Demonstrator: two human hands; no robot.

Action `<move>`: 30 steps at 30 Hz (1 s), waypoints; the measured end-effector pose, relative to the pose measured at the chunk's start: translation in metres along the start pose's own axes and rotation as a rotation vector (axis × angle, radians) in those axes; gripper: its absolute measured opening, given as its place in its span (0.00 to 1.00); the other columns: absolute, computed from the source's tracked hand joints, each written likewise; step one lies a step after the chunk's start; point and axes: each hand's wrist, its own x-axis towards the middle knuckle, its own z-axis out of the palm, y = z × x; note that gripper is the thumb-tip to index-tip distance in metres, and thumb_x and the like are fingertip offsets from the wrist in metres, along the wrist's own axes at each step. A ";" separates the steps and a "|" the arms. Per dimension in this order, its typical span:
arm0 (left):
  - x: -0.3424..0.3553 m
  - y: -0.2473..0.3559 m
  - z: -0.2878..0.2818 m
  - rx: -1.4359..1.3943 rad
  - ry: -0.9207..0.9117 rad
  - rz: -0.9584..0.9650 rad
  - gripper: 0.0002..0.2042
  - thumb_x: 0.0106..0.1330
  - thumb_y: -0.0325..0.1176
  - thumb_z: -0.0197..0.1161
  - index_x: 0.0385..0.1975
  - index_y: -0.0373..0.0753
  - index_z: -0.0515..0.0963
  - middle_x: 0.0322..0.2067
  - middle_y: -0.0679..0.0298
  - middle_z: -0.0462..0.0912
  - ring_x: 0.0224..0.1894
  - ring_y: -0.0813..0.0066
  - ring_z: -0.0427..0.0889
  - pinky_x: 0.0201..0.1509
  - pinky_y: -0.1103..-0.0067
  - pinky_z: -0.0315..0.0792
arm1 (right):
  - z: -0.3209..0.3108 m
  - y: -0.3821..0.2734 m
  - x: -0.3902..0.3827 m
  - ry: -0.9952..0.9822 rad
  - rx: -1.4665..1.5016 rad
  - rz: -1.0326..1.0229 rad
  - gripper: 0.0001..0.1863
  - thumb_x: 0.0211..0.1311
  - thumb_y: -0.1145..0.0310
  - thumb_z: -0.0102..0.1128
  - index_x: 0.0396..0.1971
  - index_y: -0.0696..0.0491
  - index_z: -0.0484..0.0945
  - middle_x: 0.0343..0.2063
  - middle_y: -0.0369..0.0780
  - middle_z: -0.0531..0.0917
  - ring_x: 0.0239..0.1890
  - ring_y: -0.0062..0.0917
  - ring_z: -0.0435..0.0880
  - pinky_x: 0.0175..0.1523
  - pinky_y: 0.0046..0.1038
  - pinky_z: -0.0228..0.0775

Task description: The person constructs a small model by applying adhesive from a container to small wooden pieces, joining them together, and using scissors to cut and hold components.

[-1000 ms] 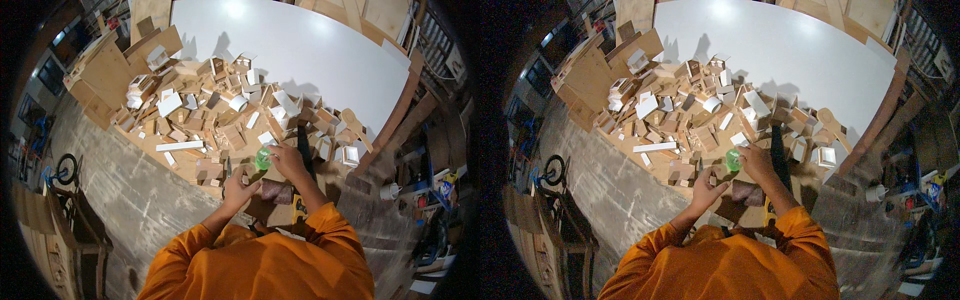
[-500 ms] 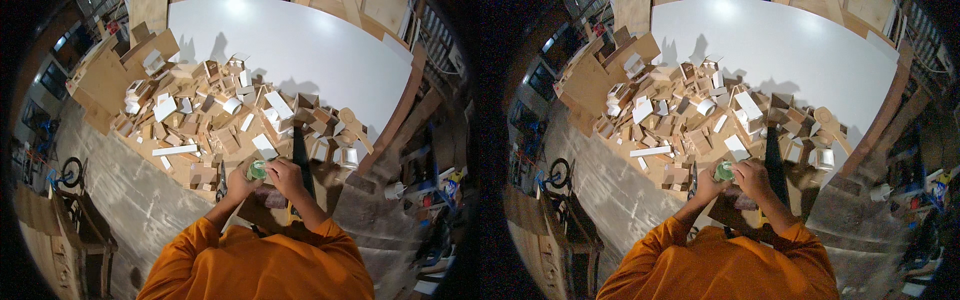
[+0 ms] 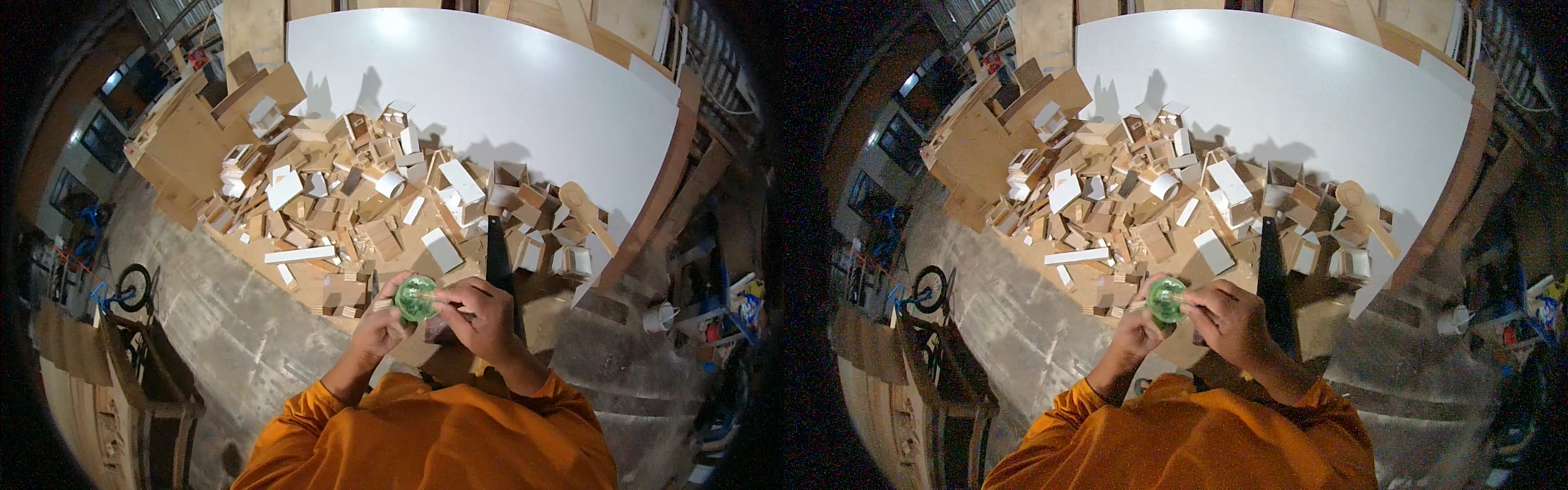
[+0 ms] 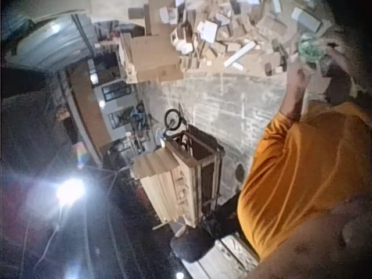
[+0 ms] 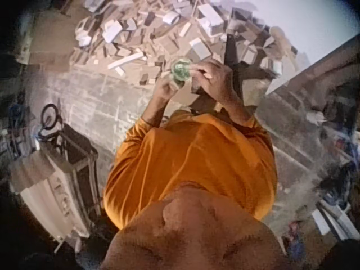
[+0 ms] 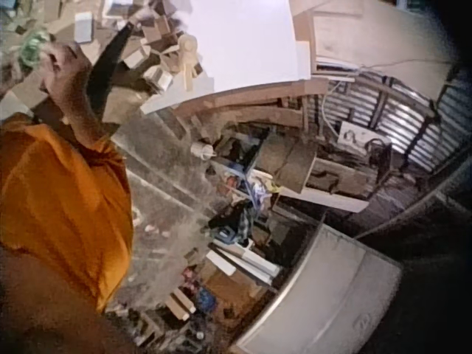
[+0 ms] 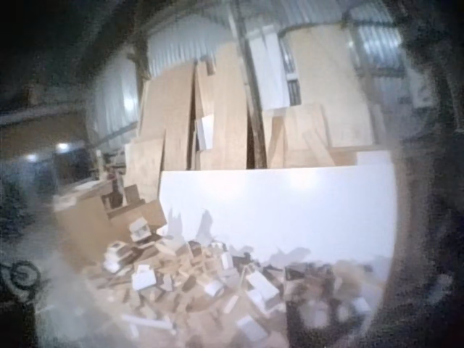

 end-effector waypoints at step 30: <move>-0.041 0.009 0.010 0.183 -0.086 0.019 0.27 0.62 0.41 0.65 0.56 0.29 0.70 0.41 0.55 0.80 0.25 0.75 0.79 0.23 0.81 0.70 | -0.022 -0.066 0.030 -0.395 -0.033 -0.338 0.11 0.43 0.80 0.62 0.31 0.61 0.76 0.26 0.41 0.71 0.28 0.32 0.78 0.29 0.30 0.73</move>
